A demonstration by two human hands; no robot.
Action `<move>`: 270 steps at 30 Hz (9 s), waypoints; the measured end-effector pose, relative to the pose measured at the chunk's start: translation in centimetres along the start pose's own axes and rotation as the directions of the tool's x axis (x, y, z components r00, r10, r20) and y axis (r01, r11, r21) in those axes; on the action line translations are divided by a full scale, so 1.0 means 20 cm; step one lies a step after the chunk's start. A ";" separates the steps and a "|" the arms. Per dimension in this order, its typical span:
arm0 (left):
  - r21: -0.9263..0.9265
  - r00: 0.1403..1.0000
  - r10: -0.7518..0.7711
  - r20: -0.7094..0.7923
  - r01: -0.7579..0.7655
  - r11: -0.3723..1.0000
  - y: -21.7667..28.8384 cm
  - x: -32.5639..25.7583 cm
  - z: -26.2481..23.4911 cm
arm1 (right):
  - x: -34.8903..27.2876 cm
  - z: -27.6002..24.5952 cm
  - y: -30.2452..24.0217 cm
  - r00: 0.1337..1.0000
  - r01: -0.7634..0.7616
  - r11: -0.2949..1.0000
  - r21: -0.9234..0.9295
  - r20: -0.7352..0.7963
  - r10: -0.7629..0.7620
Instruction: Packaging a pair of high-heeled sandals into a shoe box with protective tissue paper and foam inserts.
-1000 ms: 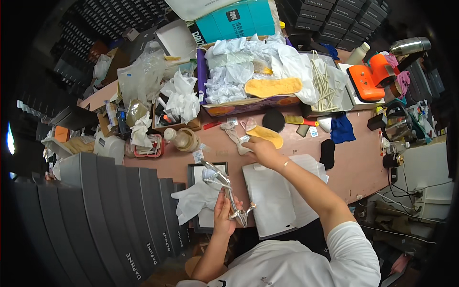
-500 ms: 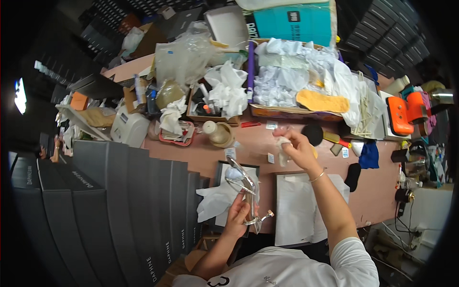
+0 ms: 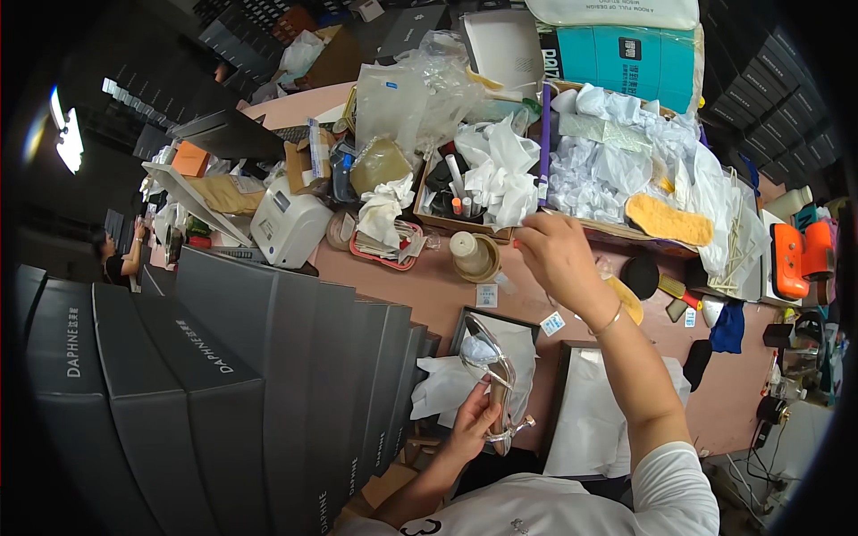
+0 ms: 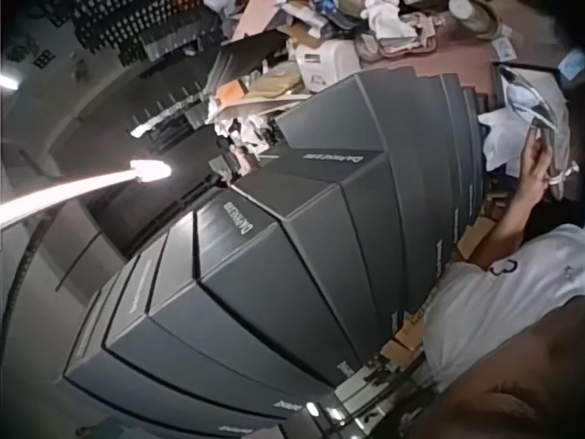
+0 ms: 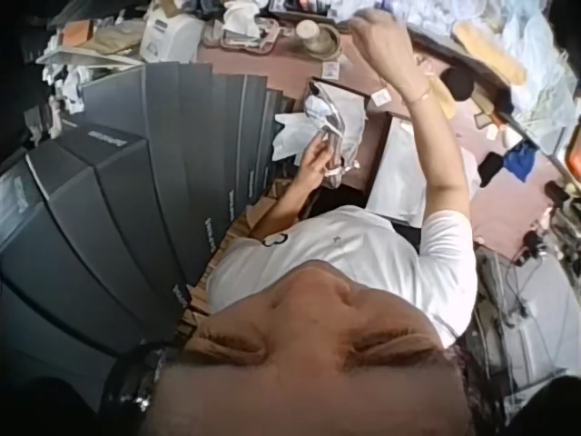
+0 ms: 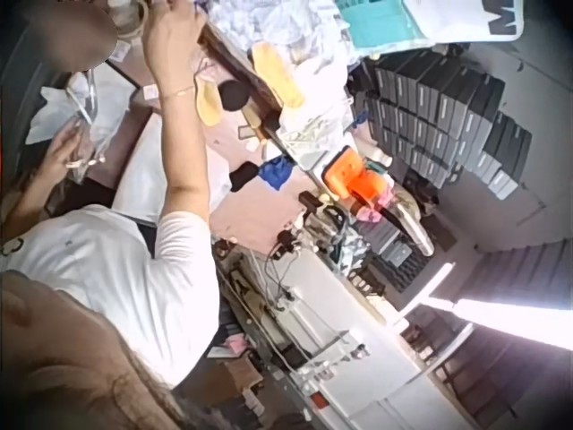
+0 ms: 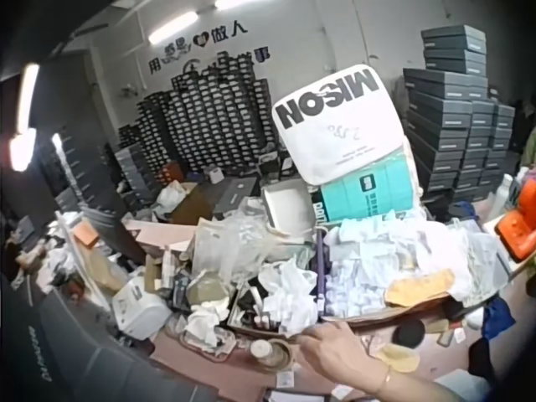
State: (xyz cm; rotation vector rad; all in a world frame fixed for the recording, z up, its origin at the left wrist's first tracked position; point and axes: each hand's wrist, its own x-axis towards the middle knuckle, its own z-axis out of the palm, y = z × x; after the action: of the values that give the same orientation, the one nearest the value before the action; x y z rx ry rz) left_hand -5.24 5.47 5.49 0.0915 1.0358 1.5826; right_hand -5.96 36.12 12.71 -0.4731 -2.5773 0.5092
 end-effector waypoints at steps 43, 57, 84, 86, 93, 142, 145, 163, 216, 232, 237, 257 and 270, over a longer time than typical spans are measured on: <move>0.070 0.979 -0.121 -0.166 0.134 0.989 -0.14 -0.33 -0.16 | 0.93 1.02 -0.13 0.968 -0.130 0.991 -0.027 0.211 0.133; 0.128 0.996 0.007 -0.083 0.004 0.992 -0.05 -0.30 -0.05 | 1.11 0.33 -0.25 0.923 0.012 0.692 0.722 -0.275 0.271; 0.082 0.933 -0.164 0.321 0.145 0.986 -0.07 -0.34 0.48 | -1.39 -0.56 -0.69 0.841 -0.376 0.692 0.616 -0.085 0.534; 0.060 0.936 -0.182 0.301 0.172 0.983 -0.08 -0.36 0.45 | -1.43 -0.54 -0.66 0.756 -0.438 0.448 0.780 0.050 0.652; -0.138 0.942 -0.225 0.251 0.265 0.954 -0.08 -0.41 0.40 | -1.41 -0.47 -0.75 0.678 -0.400 -0.054 0.915 0.335 0.655; -0.261 0.994 -0.114 -0.004 0.109 0.959 0.01 -0.28 0.05 | 0.02 0.49 -0.14 0.971 0.081 0.994 0.076 -0.229 -0.062; -0.220 0.993 -0.118 0.014 0.118 0.968 0.03 -0.30 0.08 | 0.02 0.50 -0.13 0.992 -0.121 0.931 0.344 0.026 0.120; -0.193 0.995 0.045 0.084 -0.028 0.981 0.02 -0.37 0.09 | -0.01 0.52 -0.21 0.986 -0.043 0.957 0.288 -0.144 0.087; 0.002 0.924 -0.379 0.047 0.379 0.925 -0.31 -0.70 0.58 | -1.72 -0.61 -1.12 0.925 -0.338 0.758 0.558 0.051 0.375; -0.008 0.840 -0.495 0.224 0.509 0.861 -0.29 -0.60 0.47 | -1.77 -0.72 -0.93 0.655 -0.623 0.395 0.675 0.174 0.736; 0.021 0.809 -0.507 0.299 0.525 0.851 -0.28 -0.57 0.47 | -1.77 -0.66 -0.96 0.701 -0.599 0.508 0.619 0.098 0.707; 0.147 0.817 -0.470 0.334 0.447 0.882 -0.30 -0.58 0.45 | -1.55 -0.68 -0.85 0.869 -0.405 0.857 0.317 -0.158 0.469; 0.149 0.819 -0.485 0.307 0.462 0.874 -0.29 -0.59 0.45 | -1.59 -0.72 -0.93 0.883 -0.424 0.865 0.269 -0.088 0.460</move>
State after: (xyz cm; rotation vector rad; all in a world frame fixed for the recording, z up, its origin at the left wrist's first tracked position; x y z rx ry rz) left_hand 8.12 0.33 12.64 0.1338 0.7646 1.0292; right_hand 23.20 10.67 20.56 -0.9867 -2.2164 0.8972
